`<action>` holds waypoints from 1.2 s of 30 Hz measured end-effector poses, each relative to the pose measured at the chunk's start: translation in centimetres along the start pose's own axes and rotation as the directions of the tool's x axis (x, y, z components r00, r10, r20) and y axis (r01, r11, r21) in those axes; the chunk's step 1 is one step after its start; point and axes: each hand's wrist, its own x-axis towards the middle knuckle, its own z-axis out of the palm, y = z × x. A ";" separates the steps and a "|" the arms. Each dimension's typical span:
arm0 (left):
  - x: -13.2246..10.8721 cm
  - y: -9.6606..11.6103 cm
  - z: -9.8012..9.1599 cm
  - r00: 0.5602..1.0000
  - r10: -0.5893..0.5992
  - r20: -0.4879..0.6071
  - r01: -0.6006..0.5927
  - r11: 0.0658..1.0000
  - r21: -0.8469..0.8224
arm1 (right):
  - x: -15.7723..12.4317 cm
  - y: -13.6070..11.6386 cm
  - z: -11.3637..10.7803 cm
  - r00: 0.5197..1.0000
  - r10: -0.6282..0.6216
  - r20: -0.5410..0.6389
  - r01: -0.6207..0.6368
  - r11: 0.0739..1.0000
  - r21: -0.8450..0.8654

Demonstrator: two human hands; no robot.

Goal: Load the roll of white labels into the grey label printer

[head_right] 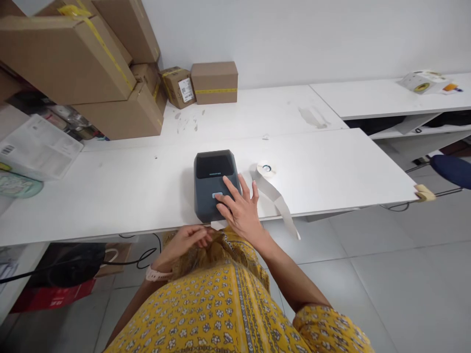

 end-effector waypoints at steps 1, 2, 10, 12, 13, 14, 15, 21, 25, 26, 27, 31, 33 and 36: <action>-0.2 0.1 -0.9 0.997 0.020 -0.081 -0.019 1.000 0.005 | 0.0 0.2 0.1 1.000 0.002 0.011 -0.003 1.000 0.003; -0.3 0.2 -1.6 0.981 0.052 -0.189 -0.054 0.999 -0.002 | 0.0 0.4 0.3 1.000 0.003 0.020 -0.003 1.000 0.008; 2.2 2.0 -1.5 0.740 0.294 -0.605 -0.411 0.909 -0.061 | -0.4 1.0 -0.9 0.996 -0.011 -0.091 0.040 0.946 0.321; 3.2 2.0 -1.1 0.763 0.289 -0.579 -0.402 0.912 -0.074 | 0.5 0.8 -1.7 0.993 -0.041 -0.108 0.073 0.947 0.312; 3.7 2.0 -0.9 0.772 0.286 -0.568 -0.396 0.915 -0.078 | 1.4 0.7 -2.1 0.991 -0.068 -0.118 0.101 0.949 0.299; 4.3 2.0 -0.8 0.777 0.283 -0.562 -0.393 0.916 -0.082 | 2.4 0.5 -2.6 0.987 -0.095 -0.131 0.129 0.950 0.285; 4.8 2.0 -0.7 0.779 0.281 -0.560 -0.392 0.916 -0.085 | 3.7 0.2 -3.0 0.982 -0.119 -0.149 0.156 0.950 0.271; 7.8 3.4 -0.8 0.760 0.300 -0.576 -0.385 0.922 -0.028 | 14.0 -0.3 -4.7 0.966 -0.110 -0.235 0.150 0.976 0.158; 8.7 4.4 -1.2 0.757 0.294 -0.583 -0.331 0.942 0.045 | 20.4 -0.2 -5.4 0.983 -0.055 -0.174 0.070 0.994 0.082; 8.9 4.5 -1.4 0.758 0.293 -0.583 -0.317 0.946 0.063 | 21.2 -0.4 -5.6 0.984 -0.041 -0.173 0.052 0.997 0.064; 9.0 4.6 -1.5 0.758 0.296 -0.581 -0.307 0.948 0.082 | 21.6 -0.8 -5.8 0.980 -0.043 -0.197 0.052 0.998 0.041; 9.2 4.5 -2.0 0.753 0.317 -0.577 -0.286 0.947 0.147 | 18.7 -1.9 -5.5 0.933 -0.213 -0.289 0.186 0.976 -0.117; 9.3 4.5 -2.0 0.748 0.316 -0.584 -0.272 0.948 0.164 | 16.1 -1.4 -4.4 0.947 -0.281 -0.156 0.257 0.954 -0.158; 9.4 4.5 -1.9 0.730 0.324 -0.601 -0.252 0.946 0.204 | 13.5 0.9 -2.1 0.917 -0.274 0.289 0.325 0.935 -0.145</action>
